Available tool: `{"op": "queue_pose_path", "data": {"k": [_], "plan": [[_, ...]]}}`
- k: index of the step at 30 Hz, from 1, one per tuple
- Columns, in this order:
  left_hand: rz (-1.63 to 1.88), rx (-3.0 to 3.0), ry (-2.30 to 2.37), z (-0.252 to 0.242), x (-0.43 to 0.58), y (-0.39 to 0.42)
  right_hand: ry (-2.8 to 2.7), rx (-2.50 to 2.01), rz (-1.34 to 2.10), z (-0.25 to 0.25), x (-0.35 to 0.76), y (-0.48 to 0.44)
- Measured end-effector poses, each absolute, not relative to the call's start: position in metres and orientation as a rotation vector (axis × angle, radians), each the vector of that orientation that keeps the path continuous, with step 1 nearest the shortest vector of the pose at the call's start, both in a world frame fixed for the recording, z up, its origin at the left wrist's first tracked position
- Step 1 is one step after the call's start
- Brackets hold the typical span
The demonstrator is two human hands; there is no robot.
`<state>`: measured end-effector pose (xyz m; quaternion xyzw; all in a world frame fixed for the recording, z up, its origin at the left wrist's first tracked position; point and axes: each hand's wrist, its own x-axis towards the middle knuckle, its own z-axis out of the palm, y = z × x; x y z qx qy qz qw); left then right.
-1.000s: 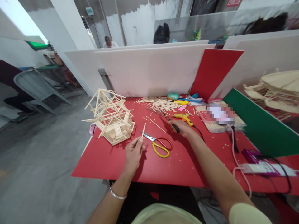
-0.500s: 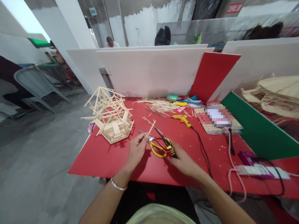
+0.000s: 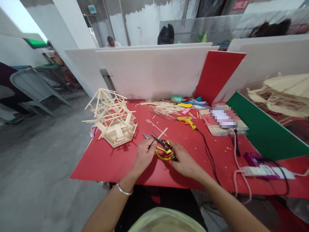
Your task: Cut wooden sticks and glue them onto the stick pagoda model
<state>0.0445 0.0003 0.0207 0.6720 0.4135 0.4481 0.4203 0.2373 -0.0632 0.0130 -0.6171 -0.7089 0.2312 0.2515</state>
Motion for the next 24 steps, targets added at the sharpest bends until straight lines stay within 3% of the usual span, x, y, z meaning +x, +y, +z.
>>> {"op": "queue_pose_path", "data": {"k": [4, 11, 24], "plan": [[1.106, 1.865, 0.986, 0.019, 0.041, 0.002, -1.842, -1.513, 0.804, 0.009, 0.236, -0.064], [1.089, 1.926, 0.973, 0.018, 0.038, -0.001, -1.860, -1.520, 0.679, -0.007, 0.236, -0.069], [0.571, 0.905, 0.649, 0.016, 0.028, 0.000, -1.954, -1.406, 0.812, 0.002, 0.244, -0.072]]}}
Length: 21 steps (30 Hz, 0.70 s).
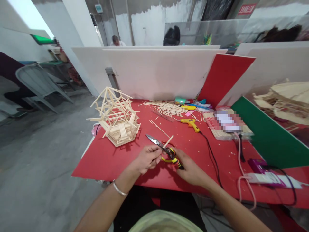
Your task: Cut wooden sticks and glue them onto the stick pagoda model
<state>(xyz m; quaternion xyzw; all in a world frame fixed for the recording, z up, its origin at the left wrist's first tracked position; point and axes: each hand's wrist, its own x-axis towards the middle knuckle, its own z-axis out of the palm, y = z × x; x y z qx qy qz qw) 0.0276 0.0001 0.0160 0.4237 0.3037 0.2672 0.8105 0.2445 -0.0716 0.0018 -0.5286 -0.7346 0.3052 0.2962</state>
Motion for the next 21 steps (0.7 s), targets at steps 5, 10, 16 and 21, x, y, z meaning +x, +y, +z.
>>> {"op": "queue_pose_path", "data": {"k": [5, 10, 16, 21], "plan": [[0.463, 0.765, 0.528, 0.010, 0.018, 0.002, -1.954, -1.393, 0.855, 0.000, 0.243, -0.076], [0.402, 0.664, 0.408, 0.004, 0.015, 0.001, -1.995, -1.383, 0.854, -0.001, 0.245, -0.078], [0.325, 0.557, 0.282, 0.004, 0.015, -0.003, -2.032, -1.339, 0.840, -0.007, 0.248, -0.078], [0.329, 0.598, 0.351, 0.009, 0.015, -0.006, -2.033, -1.387, 0.757, -0.003, 0.248, -0.080]]}}
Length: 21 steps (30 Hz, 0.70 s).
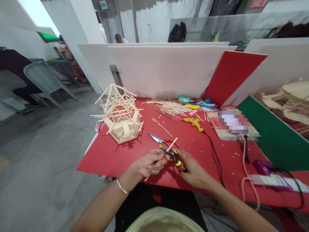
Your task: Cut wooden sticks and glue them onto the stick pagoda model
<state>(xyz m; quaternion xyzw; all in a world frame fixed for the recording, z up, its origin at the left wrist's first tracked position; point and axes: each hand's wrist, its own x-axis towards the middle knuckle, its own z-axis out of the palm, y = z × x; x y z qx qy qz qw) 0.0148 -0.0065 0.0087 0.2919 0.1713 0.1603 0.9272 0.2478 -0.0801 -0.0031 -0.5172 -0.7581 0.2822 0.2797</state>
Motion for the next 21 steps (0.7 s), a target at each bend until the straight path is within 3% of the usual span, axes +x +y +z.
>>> {"op": "queue_pose_path", "data": {"k": [10, 21], "plan": [[0.762, 1.178, 0.896, 0.013, 0.030, -0.017, -1.953, -1.503, 0.690, -0.007, 0.245, -0.078], [0.803, 1.482, 0.919, 0.012, 0.019, -0.009, -1.804, -1.526, 1.094, 0.009, 0.244, -0.095]]}}
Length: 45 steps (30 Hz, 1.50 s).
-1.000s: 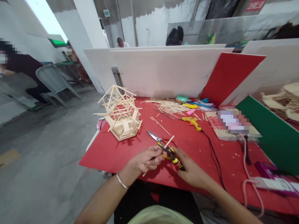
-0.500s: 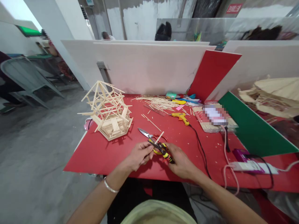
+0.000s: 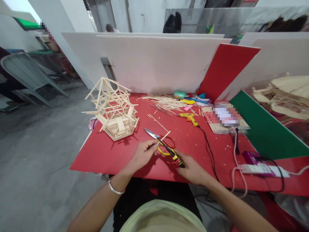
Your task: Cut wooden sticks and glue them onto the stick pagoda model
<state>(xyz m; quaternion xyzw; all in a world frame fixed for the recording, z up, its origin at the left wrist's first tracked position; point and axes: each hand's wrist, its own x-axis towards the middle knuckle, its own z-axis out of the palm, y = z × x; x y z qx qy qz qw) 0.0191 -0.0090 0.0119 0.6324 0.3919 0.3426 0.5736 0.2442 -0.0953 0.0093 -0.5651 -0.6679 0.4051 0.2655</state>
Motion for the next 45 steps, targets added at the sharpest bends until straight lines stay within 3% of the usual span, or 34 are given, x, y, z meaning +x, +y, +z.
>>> {"op": "queue_pose_path", "data": {"k": [14, 20, 23, 30, 33, 45], "plan": [[0.821, 1.584, 0.852, 0.007, 0.019, 0.002, -1.232, -1.292, 1.703, 0.010, 0.233, -0.106], [0.752, 1.589, 0.825, 0.006, 0.024, 0.006, -1.208, -1.264, 1.744, 0.013, 0.235, -0.105], [0.750, 1.595, 0.838, 0.010, 0.026, 0.006, -1.415, -1.325, 1.568, 0.008, 0.240, -0.105], [0.836, 1.726, 0.895, 0.029, 0.033, -0.004, -1.835, -1.613, 0.689, -0.004, 0.242, -0.099], [0.865, 1.734, 0.905, 0.029, 0.034, -0.006, -1.901, -1.680, 0.465, -0.005, 0.240, -0.095], [0.985, 1.934, 0.927, 0.021, 0.027, -0.008, -1.934, -1.603, 0.629, -0.005, 0.234, -0.094]]}}
